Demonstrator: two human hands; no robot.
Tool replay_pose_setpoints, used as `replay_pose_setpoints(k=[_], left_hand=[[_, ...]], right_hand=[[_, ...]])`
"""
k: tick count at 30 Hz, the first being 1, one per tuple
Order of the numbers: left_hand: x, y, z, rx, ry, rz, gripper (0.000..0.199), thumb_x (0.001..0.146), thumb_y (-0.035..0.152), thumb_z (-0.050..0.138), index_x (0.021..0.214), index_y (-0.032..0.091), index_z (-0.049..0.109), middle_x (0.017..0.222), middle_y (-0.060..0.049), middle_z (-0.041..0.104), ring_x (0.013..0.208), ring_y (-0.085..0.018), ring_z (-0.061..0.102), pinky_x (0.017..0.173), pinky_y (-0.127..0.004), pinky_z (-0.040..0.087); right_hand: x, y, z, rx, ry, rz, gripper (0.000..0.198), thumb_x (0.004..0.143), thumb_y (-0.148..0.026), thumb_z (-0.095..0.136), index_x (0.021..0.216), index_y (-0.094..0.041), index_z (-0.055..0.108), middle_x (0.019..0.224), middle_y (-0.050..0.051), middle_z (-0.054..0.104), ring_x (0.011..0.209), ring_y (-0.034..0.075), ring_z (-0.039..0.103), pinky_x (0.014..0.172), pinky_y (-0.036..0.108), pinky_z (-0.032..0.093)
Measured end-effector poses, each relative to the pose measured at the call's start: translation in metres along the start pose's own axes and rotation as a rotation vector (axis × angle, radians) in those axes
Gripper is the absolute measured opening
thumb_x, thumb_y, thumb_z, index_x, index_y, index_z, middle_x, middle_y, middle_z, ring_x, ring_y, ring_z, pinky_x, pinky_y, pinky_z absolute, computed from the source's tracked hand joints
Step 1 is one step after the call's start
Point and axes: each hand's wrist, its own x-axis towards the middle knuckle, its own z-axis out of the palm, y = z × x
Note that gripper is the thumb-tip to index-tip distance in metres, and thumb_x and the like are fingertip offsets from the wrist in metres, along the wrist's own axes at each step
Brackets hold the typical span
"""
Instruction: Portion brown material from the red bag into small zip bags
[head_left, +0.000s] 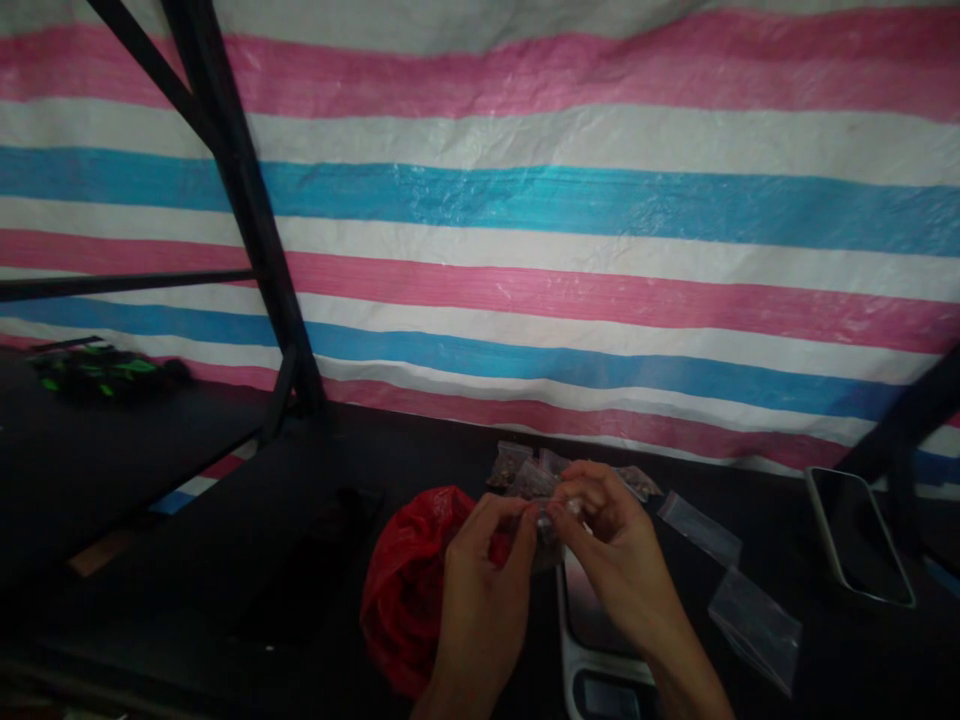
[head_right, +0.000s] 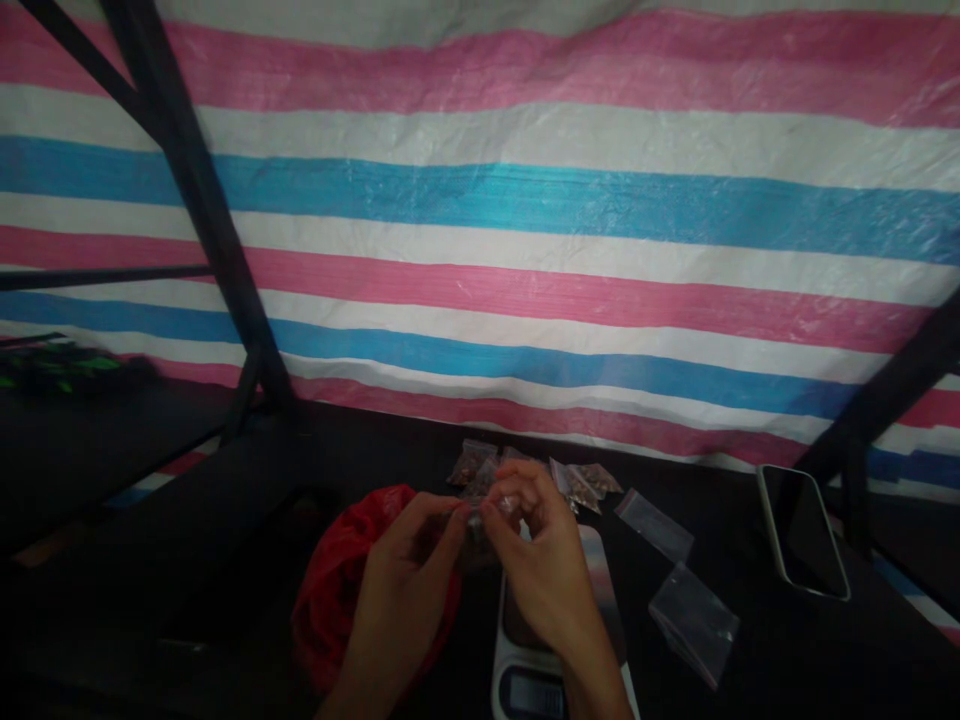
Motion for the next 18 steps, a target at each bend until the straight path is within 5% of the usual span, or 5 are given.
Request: replay_pose_setpoints(k=[7, 11, 18], left_hand=[[0.002, -0.006, -0.013, -0.063, -0.072, -0.058, 0.028, 0.09, 0.048, 0.071, 0.088, 0.021, 0.075, 0.085, -0.006, 0.076, 0.082, -0.022, 0.069, 0.074, -0.03, 0.055], [0.003, -0.005, -0.025, 0.059, -0.046, 0.013, 0.027, 0.089, 0.044, 0.071, 0.072, 0.024, 0.074, 0.074, -0.003, 0.073, 0.073, -0.021, 0.066, 0.069, -0.03, 0.052], [0.009, 0.011, -0.066, 0.355, 0.255, 0.157, 0.043, 0.103, 0.052, 0.045, 0.121, 0.029, 0.078, 0.128, -0.009, 0.076, 0.124, -0.03, 0.067, 0.11, -0.046, 0.049]], right_hand=[[0.001, -0.008, 0.013, -0.037, -0.035, 0.036, 0.032, 0.082, -0.038, 0.085, 0.106, -0.025, 0.068, 0.083, 0.0, 0.073, 0.07, 0.016, 0.064, 0.062, 0.025, 0.05], [0.005, -0.008, 0.022, -0.041, 0.017, 0.028, 0.03, 0.075, -0.029, 0.086, 0.098, -0.025, 0.068, 0.072, -0.002, 0.073, 0.063, 0.017, 0.064, 0.058, 0.026, 0.049], [0.028, -0.005, 0.011, -0.125, 0.5, -0.133, 0.026, 0.075, -0.035, 0.088, 0.088, -0.023, 0.069, 0.081, 0.001, 0.074, 0.077, 0.021, 0.07, 0.072, 0.032, 0.053]])
